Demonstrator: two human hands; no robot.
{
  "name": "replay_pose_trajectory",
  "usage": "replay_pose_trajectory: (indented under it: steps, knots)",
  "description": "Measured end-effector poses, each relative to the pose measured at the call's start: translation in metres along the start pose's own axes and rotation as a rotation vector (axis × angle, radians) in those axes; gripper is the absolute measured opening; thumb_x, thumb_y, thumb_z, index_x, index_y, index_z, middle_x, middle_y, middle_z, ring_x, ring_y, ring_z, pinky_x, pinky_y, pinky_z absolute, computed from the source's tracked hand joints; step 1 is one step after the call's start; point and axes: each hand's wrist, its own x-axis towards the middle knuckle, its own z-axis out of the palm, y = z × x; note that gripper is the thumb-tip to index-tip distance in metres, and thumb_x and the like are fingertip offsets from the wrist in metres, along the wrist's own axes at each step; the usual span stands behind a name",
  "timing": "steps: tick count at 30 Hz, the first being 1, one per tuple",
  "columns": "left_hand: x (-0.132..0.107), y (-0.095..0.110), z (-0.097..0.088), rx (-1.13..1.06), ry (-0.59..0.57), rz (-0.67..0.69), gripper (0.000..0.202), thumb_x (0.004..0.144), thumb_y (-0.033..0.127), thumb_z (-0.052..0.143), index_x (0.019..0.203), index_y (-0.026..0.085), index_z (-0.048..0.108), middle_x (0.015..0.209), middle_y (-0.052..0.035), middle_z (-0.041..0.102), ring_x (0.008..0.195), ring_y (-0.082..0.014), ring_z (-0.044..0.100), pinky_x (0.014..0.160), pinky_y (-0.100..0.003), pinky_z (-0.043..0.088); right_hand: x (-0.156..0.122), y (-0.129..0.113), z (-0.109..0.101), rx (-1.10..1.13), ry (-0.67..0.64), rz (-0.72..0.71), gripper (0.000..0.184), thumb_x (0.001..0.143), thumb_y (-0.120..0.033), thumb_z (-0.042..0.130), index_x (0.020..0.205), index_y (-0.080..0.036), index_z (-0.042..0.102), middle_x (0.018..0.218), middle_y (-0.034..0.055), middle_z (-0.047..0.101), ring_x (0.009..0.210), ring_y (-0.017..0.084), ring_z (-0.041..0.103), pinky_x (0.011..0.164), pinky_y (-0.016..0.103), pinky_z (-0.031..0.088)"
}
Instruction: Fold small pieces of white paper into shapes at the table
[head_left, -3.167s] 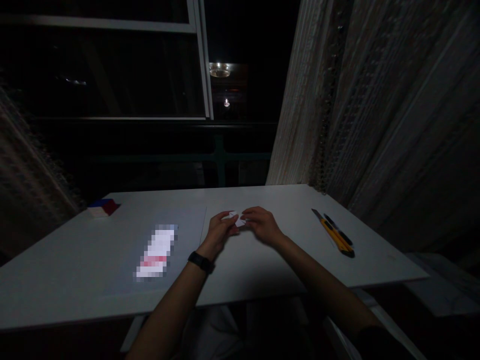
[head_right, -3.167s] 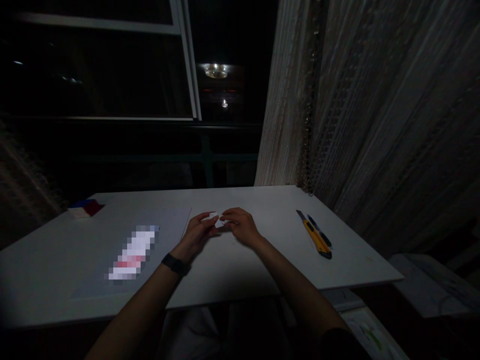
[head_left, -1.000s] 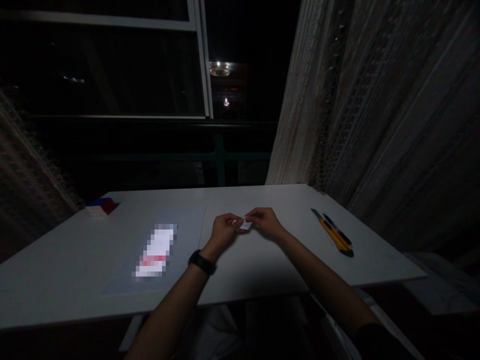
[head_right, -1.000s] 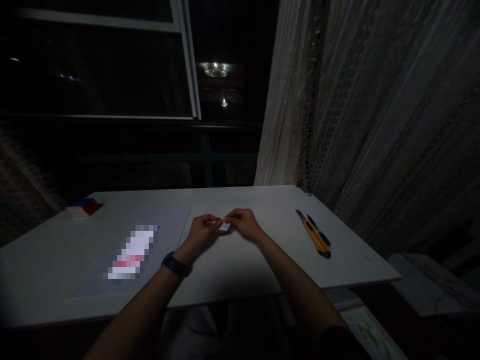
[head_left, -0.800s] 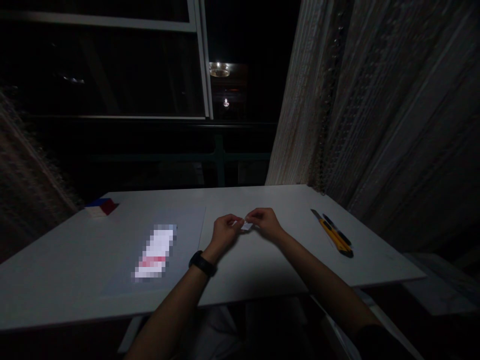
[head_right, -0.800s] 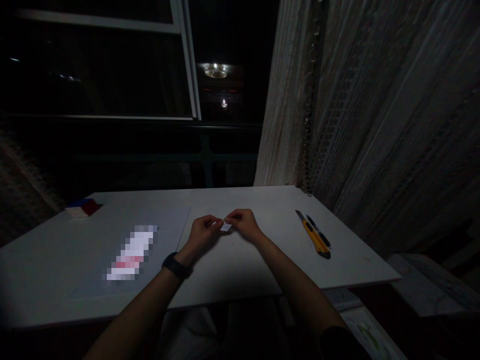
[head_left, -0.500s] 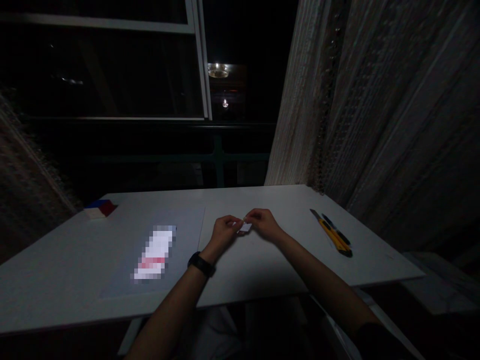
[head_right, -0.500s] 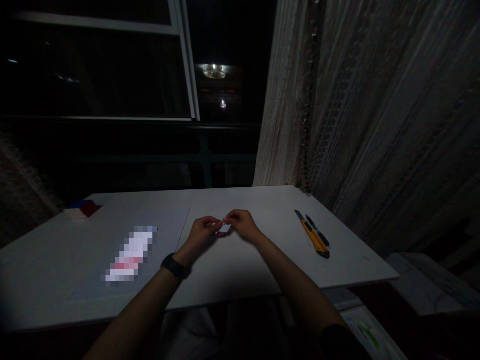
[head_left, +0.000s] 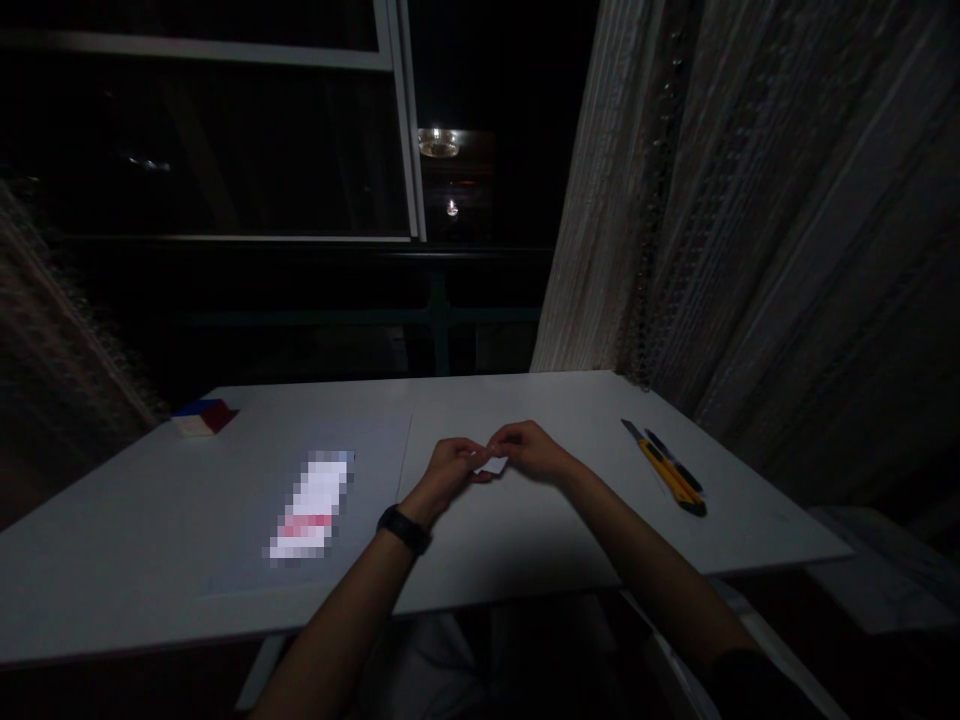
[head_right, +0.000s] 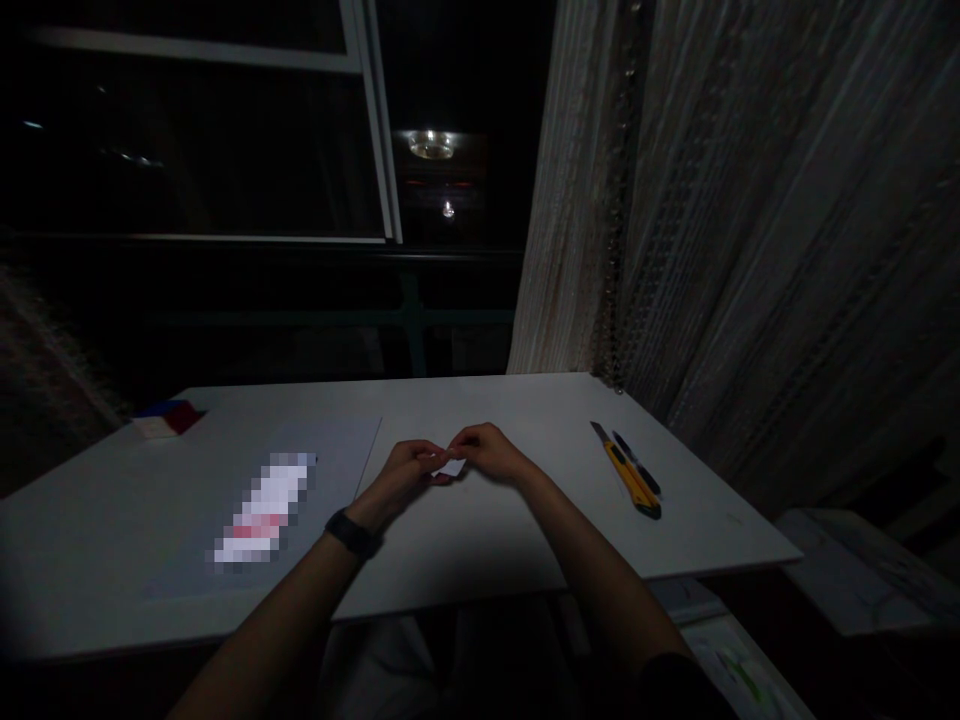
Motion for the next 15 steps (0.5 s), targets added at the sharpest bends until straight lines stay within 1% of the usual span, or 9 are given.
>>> replay_pose_trajectory:
  steps: [4,8,12,15]
  knots:
    - [-0.0001,-0.0009,0.0001,0.006,-0.001,0.012,0.027,0.055,0.025,0.079,0.066,0.008,0.062,0.062,-0.0063,0.061,0.057,-0.0160,0.062,0.059,-0.032,0.056,0.0002,-0.0006,-0.0022,-0.033,-0.001,0.014,0.021,0.061,-0.034,0.069,0.067,-0.013,0.068,0.064,0.0029,0.065,0.063,0.015,0.058,0.062,0.028,0.046]
    - [-0.0013,-0.0013,0.0008,0.025,-0.012,0.019,0.025,0.055,0.024,0.078,0.066,0.008,0.062,0.061,-0.0061,0.061,0.054,-0.0143,0.061,0.055,-0.030,0.055,-0.0017,-0.0035,-0.0065,-0.059,-0.053,0.031,0.018,0.059,-0.029,0.070,0.067,-0.013,0.068,0.063,0.0021,0.065,0.061,0.014,0.058,0.061,0.027,0.045]
    - [-0.0010,-0.0028,0.0024,0.114,0.002,0.038,0.024,0.055,0.024,0.077,0.063,0.008,0.061,0.057,-0.0046,0.060,0.048,-0.0124,0.058,0.049,-0.027,0.053,-0.0031,-0.0050,-0.0074,-0.130,-0.093,0.050,0.016,0.061,-0.028,0.069,0.068,-0.013,0.067,0.063,0.0017,0.065,0.061,0.014,0.058,0.060,0.026,0.044]
    - [0.0012,-0.0045,0.0021,0.184,0.041,0.066,0.022,0.056,0.024,0.076,0.063,0.008,0.061,0.054,-0.0031,0.058,0.047,-0.0122,0.058,0.048,-0.027,0.053,-0.0031,-0.0062,-0.0048,-0.221,-0.060,0.020,0.014,0.065,-0.027,0.065,0.068,-0.013,0.067,0.063,0.0014,0.065,0.060,0.013,0.057,0.058,0.025,0.043]
